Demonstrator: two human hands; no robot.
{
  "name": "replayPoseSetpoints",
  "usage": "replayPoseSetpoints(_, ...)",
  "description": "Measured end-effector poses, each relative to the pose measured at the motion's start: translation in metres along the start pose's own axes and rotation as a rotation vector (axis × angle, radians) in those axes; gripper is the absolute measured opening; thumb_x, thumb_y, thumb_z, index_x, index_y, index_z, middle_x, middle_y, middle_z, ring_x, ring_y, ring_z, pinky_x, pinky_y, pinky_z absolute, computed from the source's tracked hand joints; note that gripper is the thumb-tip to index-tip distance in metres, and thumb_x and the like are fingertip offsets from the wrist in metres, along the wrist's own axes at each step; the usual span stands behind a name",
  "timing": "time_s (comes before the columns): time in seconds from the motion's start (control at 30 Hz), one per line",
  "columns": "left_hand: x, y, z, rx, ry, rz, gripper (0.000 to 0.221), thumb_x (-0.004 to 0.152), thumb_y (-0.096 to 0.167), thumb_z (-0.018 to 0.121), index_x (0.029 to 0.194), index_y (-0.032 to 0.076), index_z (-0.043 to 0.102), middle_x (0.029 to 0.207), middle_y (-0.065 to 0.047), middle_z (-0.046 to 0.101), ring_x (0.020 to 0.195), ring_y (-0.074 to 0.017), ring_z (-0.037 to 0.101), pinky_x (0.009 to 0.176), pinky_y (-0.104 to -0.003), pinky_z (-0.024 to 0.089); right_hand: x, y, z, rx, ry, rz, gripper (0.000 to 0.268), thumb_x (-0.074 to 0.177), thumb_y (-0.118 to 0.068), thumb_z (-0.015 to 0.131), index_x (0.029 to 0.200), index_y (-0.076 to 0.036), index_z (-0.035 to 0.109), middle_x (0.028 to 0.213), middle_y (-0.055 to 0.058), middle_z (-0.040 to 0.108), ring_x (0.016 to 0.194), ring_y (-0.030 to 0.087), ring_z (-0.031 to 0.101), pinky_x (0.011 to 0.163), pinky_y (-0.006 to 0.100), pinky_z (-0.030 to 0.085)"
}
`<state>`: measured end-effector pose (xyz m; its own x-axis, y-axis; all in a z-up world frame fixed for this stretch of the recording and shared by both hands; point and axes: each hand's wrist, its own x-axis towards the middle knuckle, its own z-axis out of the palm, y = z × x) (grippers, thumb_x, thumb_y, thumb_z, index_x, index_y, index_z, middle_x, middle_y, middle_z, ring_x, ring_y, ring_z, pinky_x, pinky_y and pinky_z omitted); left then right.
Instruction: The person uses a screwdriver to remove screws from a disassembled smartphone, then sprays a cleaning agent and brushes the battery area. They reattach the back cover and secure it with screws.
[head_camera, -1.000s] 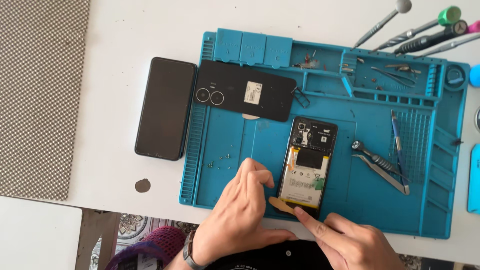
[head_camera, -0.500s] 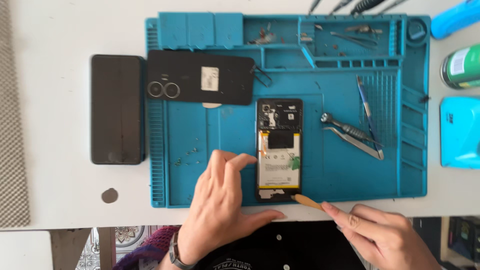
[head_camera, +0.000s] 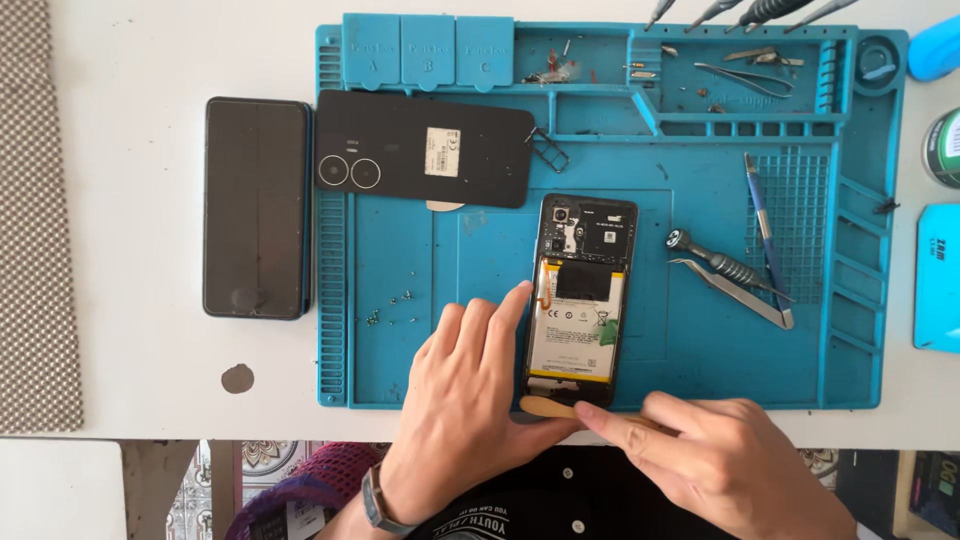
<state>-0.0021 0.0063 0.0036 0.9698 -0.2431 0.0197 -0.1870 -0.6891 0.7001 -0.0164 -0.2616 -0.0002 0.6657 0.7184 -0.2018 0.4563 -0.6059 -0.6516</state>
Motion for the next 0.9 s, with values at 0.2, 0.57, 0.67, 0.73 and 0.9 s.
replayPoseSetpoints(0.2, 0.002, 0.013, 0.016, 0.086, 0.065, -0.095, 0.115, 0.054, 0.058, 0.095, 0.138, -0.005, 0.048, 0.099, -0.011, 0.051, 0.089, -0.0266, 0.051, 0.071, -0.039, 0.045, -0.042, 0.028, -0.024, -0.015, -0.105, 0.089, 0.057, 0.083, -0.009, 0.075, 0.140, -0.013, 0.067, 0.073, -0.004, 0.059, 0.057, 0.006, 0.062, 0.048, 0.025, 0.054)
replayPoseSetpoints(0.57, -0.003, 0.009, 0.018, 0.112, 0.098, -0.073, 0.104, 0.060, 0.057, 0.091, 0.139, 0.001, 0.052, 0.101, -0.008, 0.051, 0.091, -0.0255, 0.051, 0.074, -0.038, 0.045, 0.009, 0.005, -0.009, 0.040, -0.017, -0.029, 0.052, 0.083, -0.013, 0.080, 0.135, -0.017, 0.073, 0.070, 0.000, 0.055, 0.052, 0.015, 0.061, 0.047, 0.035, 0.048)
replayPoseSetpoints(0.67, -0.001, 0.009, 0.017, 0.095, 0.095, -0.071, 0.106, 0.060, 0.060, 0.091, 0.138, -0.001, 0.052, 0.100, -0.009, 0.050, 0.091, -0.0250, 0.051, 0.073, -0.038, 0.045, -0.011, 0.019, -0.030, 0.026, -0.121, 0.121, 0.056, 0.084, -0.013, 0.076, 0.140, -0.019, 0.071, 0.071, -0.003, 0.056, 0.051, 0.010, 0.060, 0.047, 0.032, 0.049)
replayPoseSetpoints(0.73, -0.001, 0.009, 0.017, 0.083, 0.071, -0.071, 0.109, 0.058, 0.063, 0.090, 0.137, -0.002, 0.053, 0.100, -0.010, 0.050, 0.089, -0.0250, 0.050, 0.071, -0.038, 0.044, -0.026, 0.028, -0.038, 0.018, -0.242, 0.403, 0.052, 0.086, -0.019, 0.078, 0.136, -0.030, 0.072, 0.064, -0.003, 0.059, 0.053, 0.010, 0.057, 0.048, 0.033, 0.049)
replayPoseSetpoints(0.9, -0.001, 0.008, 0.017, 0.128, 0.048, -0.062, 0.110, 0.062, 0.067, 0.090, 0.138, -0.003, 0.052, 0.098, -0.010, 0.050, 0.087, -0.0256, 0.049, 0.070, -0.038, 0.044, -0.032, 0.041, -0.032, 0.117, -0.206, 0.429, 0.047, 0.083, -0.015, 0.079, 0.128, -0.026, 0.073, 0.059, 0.001, 0.058, 0.044, 0.011, 0.056, 0.046, 0.037, 0.044)
